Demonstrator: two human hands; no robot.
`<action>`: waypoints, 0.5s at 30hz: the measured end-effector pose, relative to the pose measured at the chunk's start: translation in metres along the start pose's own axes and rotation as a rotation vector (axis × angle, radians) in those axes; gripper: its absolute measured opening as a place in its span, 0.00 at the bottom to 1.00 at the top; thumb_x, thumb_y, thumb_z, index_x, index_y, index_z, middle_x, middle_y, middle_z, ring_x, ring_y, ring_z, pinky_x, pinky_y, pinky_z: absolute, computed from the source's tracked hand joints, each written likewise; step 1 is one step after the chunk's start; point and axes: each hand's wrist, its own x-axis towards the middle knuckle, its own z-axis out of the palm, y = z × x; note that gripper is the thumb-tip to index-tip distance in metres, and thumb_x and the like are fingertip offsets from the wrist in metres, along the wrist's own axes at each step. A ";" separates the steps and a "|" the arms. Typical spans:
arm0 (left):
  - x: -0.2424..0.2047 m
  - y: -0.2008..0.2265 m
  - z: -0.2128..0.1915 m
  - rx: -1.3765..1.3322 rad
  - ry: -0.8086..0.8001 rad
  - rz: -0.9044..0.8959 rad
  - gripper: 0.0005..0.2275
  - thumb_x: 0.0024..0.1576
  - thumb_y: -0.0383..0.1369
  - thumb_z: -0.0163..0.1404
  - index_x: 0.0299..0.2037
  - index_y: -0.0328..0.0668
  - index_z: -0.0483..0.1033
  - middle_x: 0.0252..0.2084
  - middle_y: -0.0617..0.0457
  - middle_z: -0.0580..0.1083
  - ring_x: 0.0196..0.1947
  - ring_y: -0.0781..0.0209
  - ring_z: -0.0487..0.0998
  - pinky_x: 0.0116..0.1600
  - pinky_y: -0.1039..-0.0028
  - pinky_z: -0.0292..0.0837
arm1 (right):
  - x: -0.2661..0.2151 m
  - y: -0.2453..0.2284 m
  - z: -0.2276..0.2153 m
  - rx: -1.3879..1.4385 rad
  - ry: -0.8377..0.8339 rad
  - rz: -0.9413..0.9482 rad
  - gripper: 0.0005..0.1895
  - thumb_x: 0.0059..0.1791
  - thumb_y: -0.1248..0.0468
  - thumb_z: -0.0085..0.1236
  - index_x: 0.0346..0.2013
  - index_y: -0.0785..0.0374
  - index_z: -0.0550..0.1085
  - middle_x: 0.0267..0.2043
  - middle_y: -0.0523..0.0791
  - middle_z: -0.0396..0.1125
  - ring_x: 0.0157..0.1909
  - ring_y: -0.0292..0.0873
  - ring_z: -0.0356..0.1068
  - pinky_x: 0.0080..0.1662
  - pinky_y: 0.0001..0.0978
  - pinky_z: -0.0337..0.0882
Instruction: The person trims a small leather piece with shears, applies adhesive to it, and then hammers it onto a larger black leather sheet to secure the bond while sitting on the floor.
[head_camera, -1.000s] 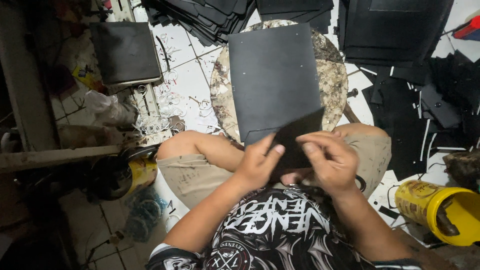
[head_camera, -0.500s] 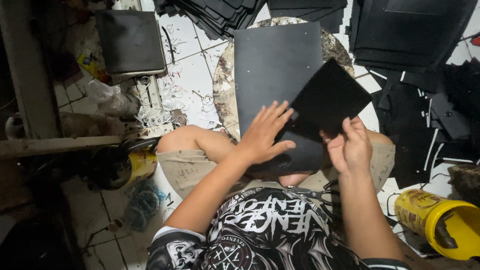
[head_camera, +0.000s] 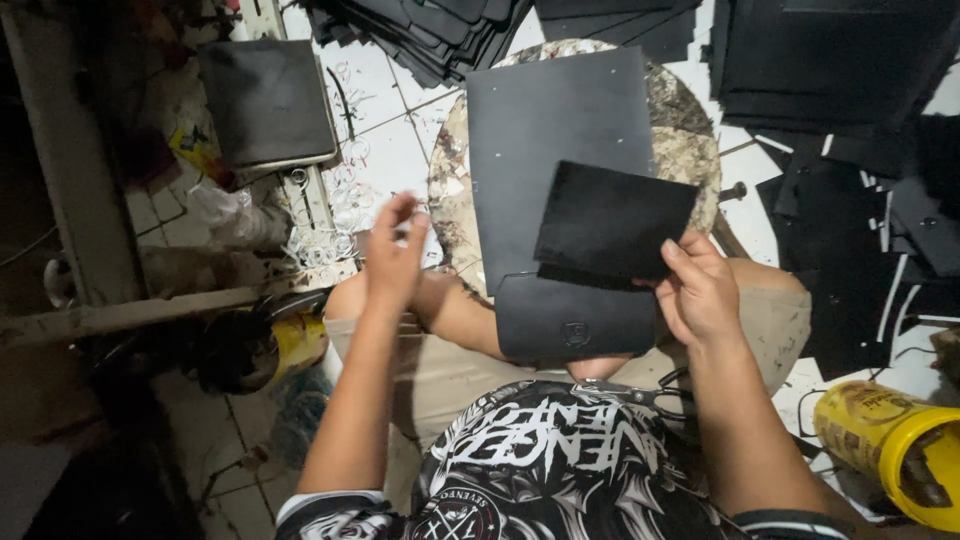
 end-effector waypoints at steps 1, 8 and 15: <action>-0.008 0.013 0.007 -0.258 -0.097 -0.053 0.16 0.66 0.33 0.51 0.61 0.34 0.72 0.48 0.43 0.78 0.48 0.53 0.78 0.56 0.62 0.73 | 0.007 0.009 -0.008 -0.033 -0.038 0.010 0.05 0.55 0.69 0.54 0.46 0.62 0.74 0.46 0.54 0.76 0.48 0.51 0.79 0.53 0.51 0.80; -0.008 0.009 0.080 -0.598 -0.191 -0.402 0.10 0.60 0.29 0.57 0.48 0.32 0.78 0.32 0.46 0.78 0.29 0.61 0.82 0.30 0.74 0.87 | 0.031 0.012 0.024 -0.266 -0.088 0.066 0.10 0.54 0.66 0.59 0.50 0.65 0.75 0.39 0.49 0.76 0.42 0.43 0.79 0.49 0.38 0.80; 0.007 0.028 0.081 -0.479 -0.115 -0.413 0.07 0.58 0.31 0.60 0.42 0.35 0.80 0.27 0.50 0.77 0.24 0.66 0.79 0.26 0.76 0.84 | 0.060 0.007 0.023 -0.843 -0.029 -0.174 0.08 0.55 0.62 0.63 0.47 0.63 0.81 0.37 0.50 0.74 0.39 0.42 0.74 0.42 0.36 0.76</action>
